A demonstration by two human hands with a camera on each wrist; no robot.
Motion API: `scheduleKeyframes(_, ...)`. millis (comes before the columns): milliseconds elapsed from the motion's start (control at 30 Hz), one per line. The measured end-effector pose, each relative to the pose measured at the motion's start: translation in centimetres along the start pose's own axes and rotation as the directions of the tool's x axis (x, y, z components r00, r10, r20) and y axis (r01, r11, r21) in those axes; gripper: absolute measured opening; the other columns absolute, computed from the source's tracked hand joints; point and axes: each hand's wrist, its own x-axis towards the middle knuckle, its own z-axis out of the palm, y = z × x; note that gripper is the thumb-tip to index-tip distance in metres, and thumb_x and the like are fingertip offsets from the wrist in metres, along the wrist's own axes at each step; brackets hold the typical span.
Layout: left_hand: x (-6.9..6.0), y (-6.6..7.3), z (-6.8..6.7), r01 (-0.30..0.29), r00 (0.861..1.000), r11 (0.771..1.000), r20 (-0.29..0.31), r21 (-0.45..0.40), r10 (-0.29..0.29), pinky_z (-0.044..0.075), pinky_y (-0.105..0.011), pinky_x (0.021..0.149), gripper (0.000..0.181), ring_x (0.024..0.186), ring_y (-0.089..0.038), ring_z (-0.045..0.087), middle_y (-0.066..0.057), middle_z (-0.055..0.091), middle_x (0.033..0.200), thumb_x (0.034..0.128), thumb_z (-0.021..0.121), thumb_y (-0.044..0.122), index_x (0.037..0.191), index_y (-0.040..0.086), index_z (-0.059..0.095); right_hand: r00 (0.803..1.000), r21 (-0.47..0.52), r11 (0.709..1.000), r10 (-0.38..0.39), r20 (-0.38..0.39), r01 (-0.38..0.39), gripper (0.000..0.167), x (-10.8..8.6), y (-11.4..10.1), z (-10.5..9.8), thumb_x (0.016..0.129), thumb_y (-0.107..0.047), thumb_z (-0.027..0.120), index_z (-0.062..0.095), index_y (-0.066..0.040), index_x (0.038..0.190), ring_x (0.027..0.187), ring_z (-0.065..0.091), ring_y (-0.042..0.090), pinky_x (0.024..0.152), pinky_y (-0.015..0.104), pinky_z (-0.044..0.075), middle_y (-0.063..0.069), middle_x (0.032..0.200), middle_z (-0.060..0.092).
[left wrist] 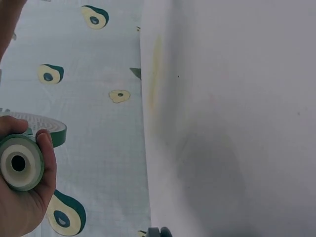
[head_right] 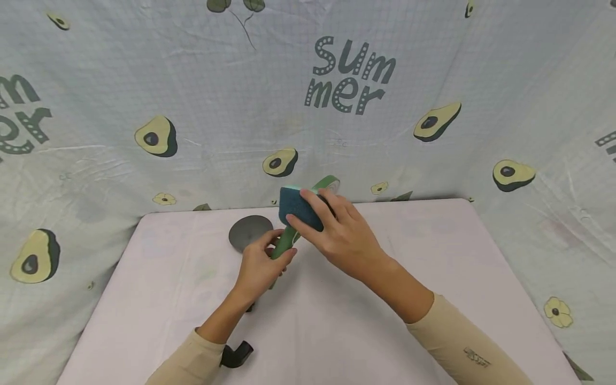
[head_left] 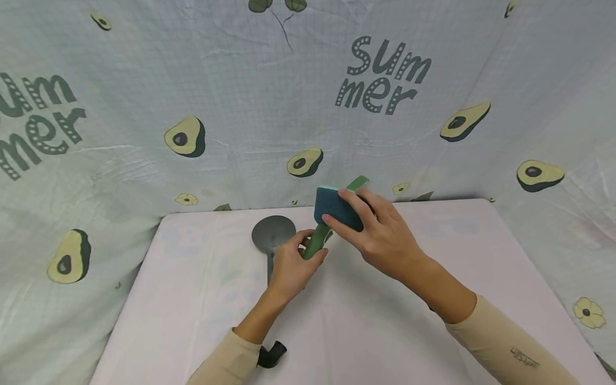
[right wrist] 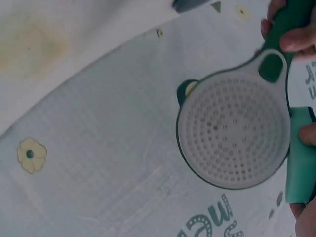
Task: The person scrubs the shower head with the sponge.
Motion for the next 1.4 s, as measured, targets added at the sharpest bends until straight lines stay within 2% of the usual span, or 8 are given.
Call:
scheduleKeyframes(233, -0.3, -0.4, 0.5, 0.029, 0.999, 0.990, 0.036, -0.137, -0.024, 0.057, -0.028, 0.048, 0.022, 0.050, -0.015, 0.066, -0.013, 0.069, 0.083, 0.0964, 0.069, 0.013, 0.115, 0.003, 0.065, 0.996, 0.021, 0.997, -0.072, 0.053, 0.071, 0.063, -0.9, -2.0, 1.9, 0.084, -0.019, 0.088, 0.063, -0.028, 0.142, 0.125, 0.055, 0.039, 0.100, 0.046, 0.055, 0.020, 0.149, 0.049)
scheduleKeyframes(433, -0.2, -0.6, 0.7, 0.093, 0.991, 0.947, 0.123, -0.309, -0.057, 0.059, -0.029, 0.054, 0.029, 0.059, -0.025, 0.068, -0.024, 0.066, 0.108, 0.1063, 0.057, 0.014, 0.131, 0.001, 0.050, 0.997, 0.131, 0.989, 0.071, 0.008, -0.072, 0.060, -0.3, -0.4, 0.2, 0.095, -0.014, 0.072, 0.052, -0.021, 0.151, 0.129, 0.050, 0.048, 0.102, 0.056, 0.052, 0.028, 0.153, 0.043)
scheduleKeyframes(600, -0.1, -0.5, 0.1, 0.126, 0.982, 0.896, 0.185, -0.426, -0.051, 0.063, -0.030, 0.068, 0.030, 0.074, -0.022, 0.073, -0.026, 0.063, 0.123, 0.1109, 0.044, 0.010, 0.138, 0.000, 0.038, 0.972, 0.257, 0.943, 0.230, -0.037, -0.213, 0.050, -1.0, 2.0, -1.5, 0.109, -0.029, 0.045, 0.043, -0.006, 0.154, 0.134, 0.042, 0.052, 0.108, 0.063, 0.041, 0.033, 0.155, 0.037)
scheduleKeyframes(700, 0.1, -0.4, -0.4, 0.133, 0.976, 0.869, 0.213, -0.477, -0.032, 0.063, -0.032, 0.076, 0.034, 0.085, -0.028, 0.076, -0.027, 0.060, 0.128, 0.1113, 0.042, 0.010, 0.143, 0.000, 0.033, 0.957, 0.303, 0.914, 0.290, -0.024, -0.269, 0.054, -1.8, 2.9, -2.1, 0.106, -0.026, 0.050, 0.041, -0.005, 0.155, 0.137, 0.039, 0.051, 0.107, 0.064, 0.041, 0.033, 0.155, 0.036)
scheduleKeyframes(933, 0.9, -0.2, -1.1, 0.189, 0.961, 0.742, 0.275, -0.643, -0.007, 0.062, -0.033, 0.085, 0.038, 0.097, -0.022, 0.077, -0.035, 0.053, 0.140, 0.1107, 0.043, 0.009, 0.146, 0.002, 0.031, 0.936, 0.336, 0.880, 0.352, 0.015, -0.336, 0.078, -3.7, 4.0, -1.7, 0.084, -0.005, 0.072, 0.039, -0.007, 0.155, 0.135, 0.042, 0.050, 0.095, 0.065, 0.050, 0.030, 0.154, 0.037)
scheduleKeyframes(1133, 2.1, 0.7, -1.3, 0.329, 0.936, 0.628, 0.331, -0.705, -0.119, 0.057, -0.029, 0.082, 0.035, 0.087, -0.015, 0.069, -0.016, 0.065, 0.125, 0.1052, 0.043, -0.001, 0.138, 0.006, 0.033, 0.927, 0.346, 0.863, 0.370, 0.064, -0.368, 0.080, -4.8, 4.4, -1.1, 0.084, -0.006, 0.075, 0.039, -0.008, 0.155, 0.136, 0.041, 0.049, 0.095, 0.067, 0.051, 0.030, 0.154, 0.037)
scheduleKeyframes(1300, 3.1, 1.3, -1.4, 0.323, 0.944, 0.626, 0.291, -0.710, -0.158, 0.052, -0.024, 0.063, 0.022, 0.066, -0.012, 0.059, -0.002, 0.065, 0.097, 0.1112, 0.037, 0.025, 0.130, 0.014, 0.040, 0.926, 0.362, 0.854, 0.367, 0.087, -0.373, 0.064, -5.1, 4.5, -0.8, 0.098, -0.023, 0.066, 0.040, -0.008, 0.155, 0.136, 0.041, 0.051, 0.095, 0.069, 0.050, 0.031, 0.153, 0.037)
scheduleKeyframes(1400, 3.7, 1.6, -1.9, 0.310, 0.951, 0.630, 0.245, -0.712, -0.192, 0.052, -0.023, 0.058, 0.037, 0.060, -0.011, 0.059, 0.000, 0.066, 0.089, 0.1124, 0.031, 0.049, 0.126, 0.017, 0.044, 0.932, 0.369, 0.859, 0.355, 0.072, -0.355, 0.059, -5.1, 4.5, -0.6, 0.106, -0.039, 0.050, 0.041, -0.008, 0.155, 0.136, 0.041, 0.051, 0.095, 0.069, 0.050, 0.031, 0.153, 0.038)
